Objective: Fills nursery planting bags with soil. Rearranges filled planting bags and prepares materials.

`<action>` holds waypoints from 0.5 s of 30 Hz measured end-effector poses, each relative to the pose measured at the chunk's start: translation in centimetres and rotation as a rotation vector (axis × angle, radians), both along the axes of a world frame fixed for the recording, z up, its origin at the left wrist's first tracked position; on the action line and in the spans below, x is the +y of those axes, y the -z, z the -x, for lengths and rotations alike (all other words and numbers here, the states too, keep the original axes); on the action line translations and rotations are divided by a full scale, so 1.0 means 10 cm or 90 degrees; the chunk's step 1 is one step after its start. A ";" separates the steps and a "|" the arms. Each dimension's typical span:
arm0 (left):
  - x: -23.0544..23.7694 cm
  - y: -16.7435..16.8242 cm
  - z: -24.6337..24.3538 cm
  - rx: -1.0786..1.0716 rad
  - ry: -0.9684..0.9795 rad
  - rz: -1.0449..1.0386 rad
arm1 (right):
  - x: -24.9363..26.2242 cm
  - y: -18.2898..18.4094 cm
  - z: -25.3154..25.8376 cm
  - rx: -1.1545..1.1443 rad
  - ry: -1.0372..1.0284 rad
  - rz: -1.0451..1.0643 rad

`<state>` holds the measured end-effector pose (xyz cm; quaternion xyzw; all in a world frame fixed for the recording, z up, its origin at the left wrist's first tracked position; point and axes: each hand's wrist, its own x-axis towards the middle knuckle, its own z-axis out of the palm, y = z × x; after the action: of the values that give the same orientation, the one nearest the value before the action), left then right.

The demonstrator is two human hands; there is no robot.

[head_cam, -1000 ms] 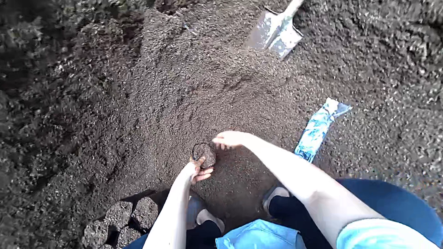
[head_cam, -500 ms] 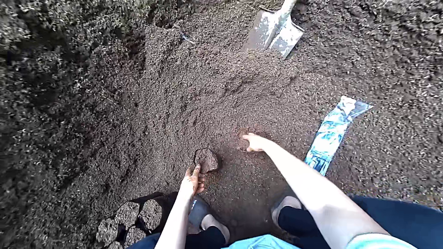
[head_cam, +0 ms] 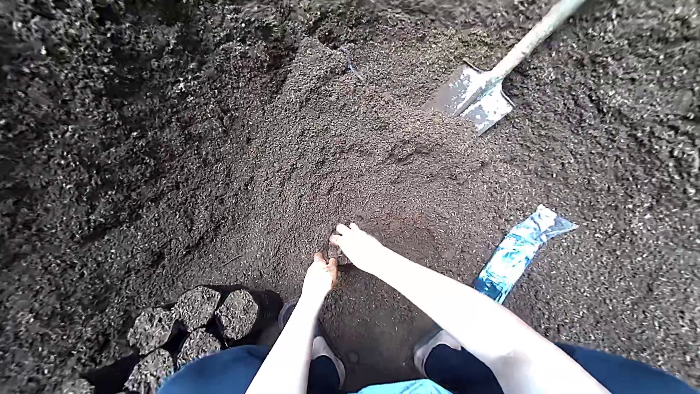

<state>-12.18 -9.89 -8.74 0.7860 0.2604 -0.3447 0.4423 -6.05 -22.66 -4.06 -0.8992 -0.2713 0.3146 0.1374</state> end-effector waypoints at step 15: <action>0.14 0.00 0.00 -0.005 0.097 0.017 | -0.44 0.46 0.50 -0.074 0.101 -0.004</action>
<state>-12.23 -8.53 -8.76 0.7989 0.1936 -0.3775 0.4263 -11.07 -27.07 -8.68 -0.9340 -0.2080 0.2496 0.1484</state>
